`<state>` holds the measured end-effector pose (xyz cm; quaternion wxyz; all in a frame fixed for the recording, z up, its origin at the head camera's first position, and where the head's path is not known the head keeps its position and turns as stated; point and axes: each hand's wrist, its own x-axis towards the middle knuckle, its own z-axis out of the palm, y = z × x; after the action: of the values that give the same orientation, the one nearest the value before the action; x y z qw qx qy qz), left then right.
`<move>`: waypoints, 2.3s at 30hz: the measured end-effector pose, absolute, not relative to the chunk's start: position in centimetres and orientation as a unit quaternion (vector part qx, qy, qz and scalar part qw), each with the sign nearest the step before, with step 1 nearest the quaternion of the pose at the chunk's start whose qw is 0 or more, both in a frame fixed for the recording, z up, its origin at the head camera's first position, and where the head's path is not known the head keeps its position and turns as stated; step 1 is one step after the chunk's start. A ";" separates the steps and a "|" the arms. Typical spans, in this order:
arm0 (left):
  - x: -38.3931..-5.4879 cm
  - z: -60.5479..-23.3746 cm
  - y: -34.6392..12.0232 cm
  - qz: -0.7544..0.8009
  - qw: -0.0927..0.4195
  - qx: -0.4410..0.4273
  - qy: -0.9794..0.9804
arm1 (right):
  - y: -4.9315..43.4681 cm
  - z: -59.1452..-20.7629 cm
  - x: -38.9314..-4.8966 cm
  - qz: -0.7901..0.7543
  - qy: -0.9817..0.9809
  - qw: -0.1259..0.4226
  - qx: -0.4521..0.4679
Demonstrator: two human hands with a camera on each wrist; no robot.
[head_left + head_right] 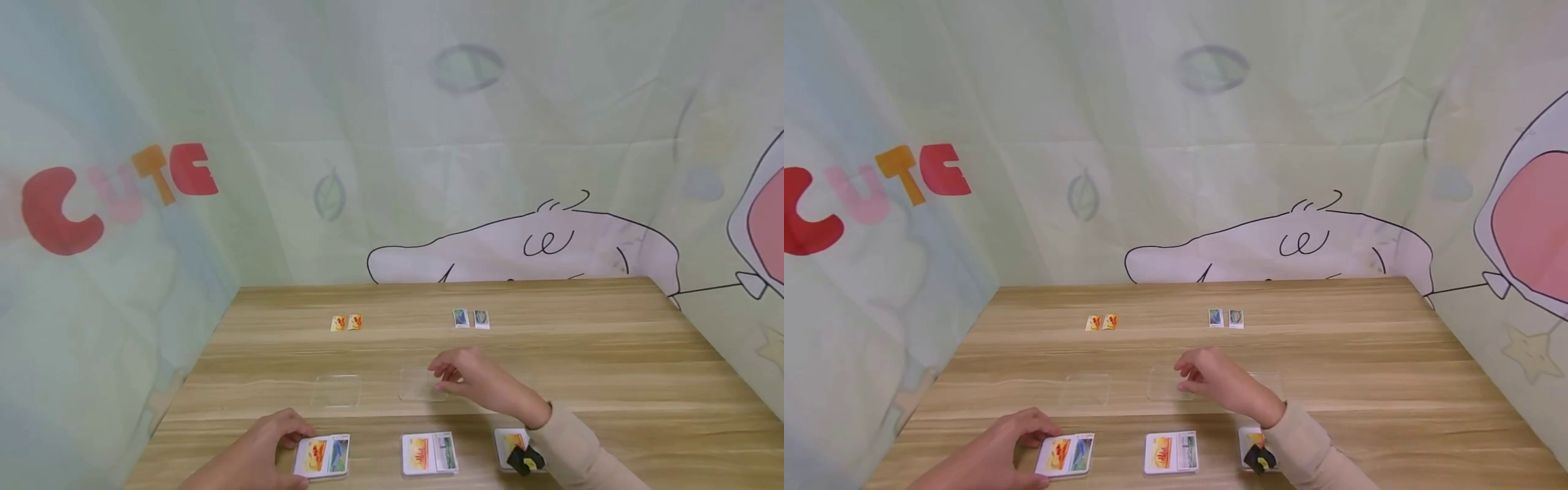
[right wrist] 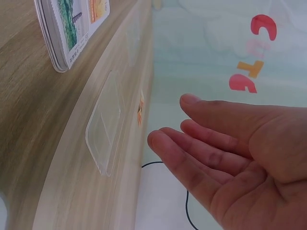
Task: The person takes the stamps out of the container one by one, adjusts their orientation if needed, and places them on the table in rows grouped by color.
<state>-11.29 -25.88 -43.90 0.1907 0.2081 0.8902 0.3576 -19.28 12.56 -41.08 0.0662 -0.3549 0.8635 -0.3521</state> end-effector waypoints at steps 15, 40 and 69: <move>-11.4 -43.8 -25.8 0.361 0.194 0.211 0.888 | 11.1 -41.2 -19.2 -0.358 0.858 0.077 -0.360; -11.5 -43.4 -25.6 0.353 0.196 0.212 0.890 | 8.8 -40.4 -19.5 -0.355 0.852 0.098 -0.373; -12.2 -43.7 -25.4 0.344 0.206 0.213 0.891 | 4.4 -40.7 -19.0 -0.360 0.838 0.117 -0.394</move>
<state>-12.16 -25.39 -43.66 0.2056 0.2132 0.8909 0.3442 -19.03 4.36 -40.66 0.1165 -0.3937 0.8380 -0.3595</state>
